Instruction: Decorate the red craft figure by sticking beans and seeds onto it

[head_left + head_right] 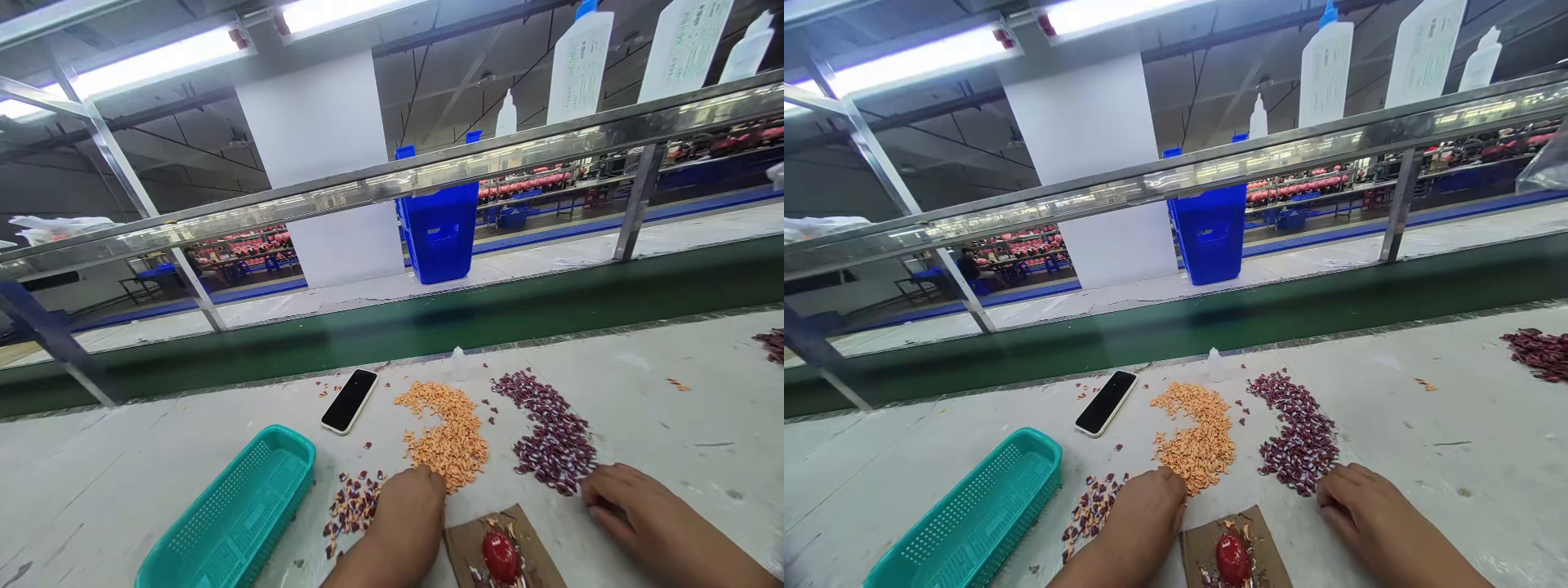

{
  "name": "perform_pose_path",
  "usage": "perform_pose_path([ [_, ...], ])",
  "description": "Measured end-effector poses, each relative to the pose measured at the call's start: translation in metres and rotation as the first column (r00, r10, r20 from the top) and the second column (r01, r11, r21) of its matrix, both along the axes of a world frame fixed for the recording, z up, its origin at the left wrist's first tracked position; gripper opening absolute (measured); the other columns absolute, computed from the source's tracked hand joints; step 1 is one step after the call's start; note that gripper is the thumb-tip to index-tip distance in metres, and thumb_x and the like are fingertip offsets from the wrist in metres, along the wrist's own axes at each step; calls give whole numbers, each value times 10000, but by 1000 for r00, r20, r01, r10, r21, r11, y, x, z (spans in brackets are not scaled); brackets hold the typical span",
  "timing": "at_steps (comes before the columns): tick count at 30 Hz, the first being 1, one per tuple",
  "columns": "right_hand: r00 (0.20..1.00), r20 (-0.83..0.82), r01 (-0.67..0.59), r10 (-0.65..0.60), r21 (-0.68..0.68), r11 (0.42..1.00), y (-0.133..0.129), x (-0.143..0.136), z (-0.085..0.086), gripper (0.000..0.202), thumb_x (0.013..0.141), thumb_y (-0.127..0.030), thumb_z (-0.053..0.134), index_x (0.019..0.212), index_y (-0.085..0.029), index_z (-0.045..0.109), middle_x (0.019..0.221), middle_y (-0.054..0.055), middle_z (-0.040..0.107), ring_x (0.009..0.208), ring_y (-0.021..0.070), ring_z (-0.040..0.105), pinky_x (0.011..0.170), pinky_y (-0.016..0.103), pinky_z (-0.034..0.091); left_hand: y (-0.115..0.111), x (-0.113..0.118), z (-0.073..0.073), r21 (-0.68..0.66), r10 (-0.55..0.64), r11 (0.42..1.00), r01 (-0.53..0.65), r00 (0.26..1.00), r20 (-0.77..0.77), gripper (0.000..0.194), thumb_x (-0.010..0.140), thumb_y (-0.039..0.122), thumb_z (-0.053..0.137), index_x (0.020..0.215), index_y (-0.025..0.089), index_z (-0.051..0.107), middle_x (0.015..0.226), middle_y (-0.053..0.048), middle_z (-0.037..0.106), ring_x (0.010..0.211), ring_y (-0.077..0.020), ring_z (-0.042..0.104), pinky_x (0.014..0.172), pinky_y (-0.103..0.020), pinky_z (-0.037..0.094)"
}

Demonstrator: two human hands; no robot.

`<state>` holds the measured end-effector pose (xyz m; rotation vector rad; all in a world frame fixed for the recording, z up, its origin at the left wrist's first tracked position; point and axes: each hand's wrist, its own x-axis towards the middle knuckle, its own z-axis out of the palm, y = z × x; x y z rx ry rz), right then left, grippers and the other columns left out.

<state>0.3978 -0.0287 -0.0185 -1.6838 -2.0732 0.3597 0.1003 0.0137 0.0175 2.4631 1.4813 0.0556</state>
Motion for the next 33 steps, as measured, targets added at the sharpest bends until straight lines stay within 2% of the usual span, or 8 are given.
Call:
perform_pose_path([
  [4, 958, -285, -43, -4, -159, 986, -3, -22, 12, 140, 775, -236, 479, 704, -227, 599, 717, 27, 675, 699, 215, 621, 639, 302, 496, -1, -3, 6, -45, 38, 998, -32, 991, 132, 232, 747, 102, 441, 814, 120, 662, 875, -177, 686, 819, -333, 633, 720, -448, 454],
  [9, 895, -439, -182, 80, -196, 963, -8, -58, 31, 112, 755, -228, 497, 695, -208, 589, 718, 30, 664, 706, 209, 617, 637, 292, 487, -10, -12, 5, -225, 188, 970, -96, 880, 436, 117, 717, 144, 457, 736, 194, 561, 701, -16, 625, 672, -170, 586, 606, -267, 437],
  [12, 926, -326, -238, 189, -118, 964, -10, -78, 40, 131, 744, -135, 513, 687, -201, 610, 774, 39, 670, 776, 209, 613, 715, 310, 471, -18, -13, -10, -427, 356, 898, -106, 746, 563, 16, 732, 217, 456, 741, 210, 468, 560, 48, 521, 495, -116, 511, 474, -215, 413],
  [16, 948, -95, -310, 305, -37, 950, -10, -95, 43, 177, 768, -79, 519, 710, -207, 625, 798, 34, 663, 797, 211, 591, 737, 330, 447, -33, -10, -26, -667, 590, 744, 28, 441, 677, 210, 689, 335, 619, 693, 216, 446, 442, 91, 477, 375, -71, 429, 406, -184, 361],
  [20, 940, 43, -339, 339, -8, 941, -8, -104, 38, 178, 795, -105, 527, 696, -212, 630, 791, 45, 660, 783, 232, 587, 717, 355, 441, -44, -6, -30, -720, 690, 673, 169, 205, 694, 390, 573, 416, 790, 653, 186, 486, 484, 56, 575, 372, -54, 483, 392, -158, 322],
  [23, 940, -32, -341, 341, -10, 940, -9, -108, 36, 173, 789, -100, 527, 698, -214, 622, 768, 37, 654, 766, 217, 591, 712, 342, 449, -48, -1, -33, -720, 725, 646, 253, 92, 682, 496, 487, 487, 841, 652, 173, 494, 542, 29, 632, 395, -61, 533, 400, -151, 322],
  [28, 893, -364, -273, 266, 35, 962, -18, -119, 40, 147, 798, -155, 510, 682, -215, 577, 740, 19, 620, 720, 182, 599, 648, 283, 482, -51, 7, -42, -706, 749, 616, 349, 18, 662, 532, 466, 520, 852, 659, 176, 495, 487, 22, 643, 394, -78, 548, 429, -166, 365],
  [33, 855, -444, -249, 267, 98, 963, -22, -128, 44, 159, 806, -234, 509, 660, -222, 572, 704, 14, 597, 662, 177, 592, 602, 282, 484, -55, 11, -46, -686, 733, 631, 362, 11, 680, 549, 470, 557, 836, 672, 181, 491, 451, 28, 629, 380, -76, 526, 420, -160, 334],
])
